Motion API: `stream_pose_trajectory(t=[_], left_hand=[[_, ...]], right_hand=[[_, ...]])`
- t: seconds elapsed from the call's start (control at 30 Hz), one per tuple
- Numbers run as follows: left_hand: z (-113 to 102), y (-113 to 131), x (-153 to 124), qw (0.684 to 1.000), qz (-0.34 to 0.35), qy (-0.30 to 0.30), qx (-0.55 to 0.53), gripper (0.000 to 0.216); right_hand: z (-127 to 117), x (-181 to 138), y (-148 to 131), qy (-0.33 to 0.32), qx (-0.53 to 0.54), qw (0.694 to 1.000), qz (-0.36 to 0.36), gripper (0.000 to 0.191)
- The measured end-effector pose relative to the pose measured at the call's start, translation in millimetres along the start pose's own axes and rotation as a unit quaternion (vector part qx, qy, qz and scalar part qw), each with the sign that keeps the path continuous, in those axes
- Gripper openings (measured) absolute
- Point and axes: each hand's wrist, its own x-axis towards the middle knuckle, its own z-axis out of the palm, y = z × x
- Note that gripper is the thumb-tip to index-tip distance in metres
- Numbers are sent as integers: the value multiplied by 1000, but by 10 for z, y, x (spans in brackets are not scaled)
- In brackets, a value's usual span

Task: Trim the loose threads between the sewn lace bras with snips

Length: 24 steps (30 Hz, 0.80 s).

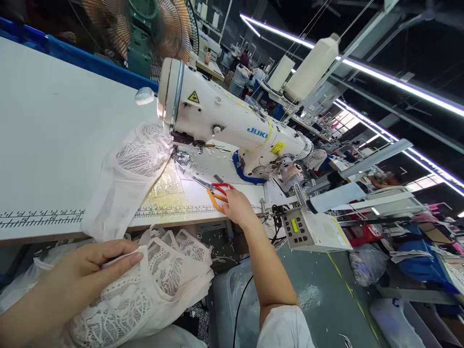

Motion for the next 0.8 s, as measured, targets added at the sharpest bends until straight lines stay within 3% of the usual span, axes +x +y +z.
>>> stream_pose_trajectory(t=[0.17, 0.37, 0.43, 0.53, 0.63, 0.8], left_hand=[[16, 13, -14, 999, -5, -14, -34, 35], [-14, -29, 12, 998, 44, -18, -30, 31], [-33, -65, 42, 997, 68, -32, -12, 31], [-48, -111, 77, 995, 87, -40, 3, 30], [-48, -130, 87, 997, 63, -53, 10, 29], [-55, -111, 86, 997, 25, -72, 6, 28]], right_hand=[[43, 23, 127, -11, -28, 999, 21, 28], [78, -433, -83, 7, 19, 1000, 5, 22], [125, -611, -205, -39, 136, 987, -69, 25], [252, -787, -403, -151, 309, 920, -190, 59], [406, -852, -540, -224, 320, 891, -230, 74], [546, -886, -593, -270, 279, 889, -243, 71]])
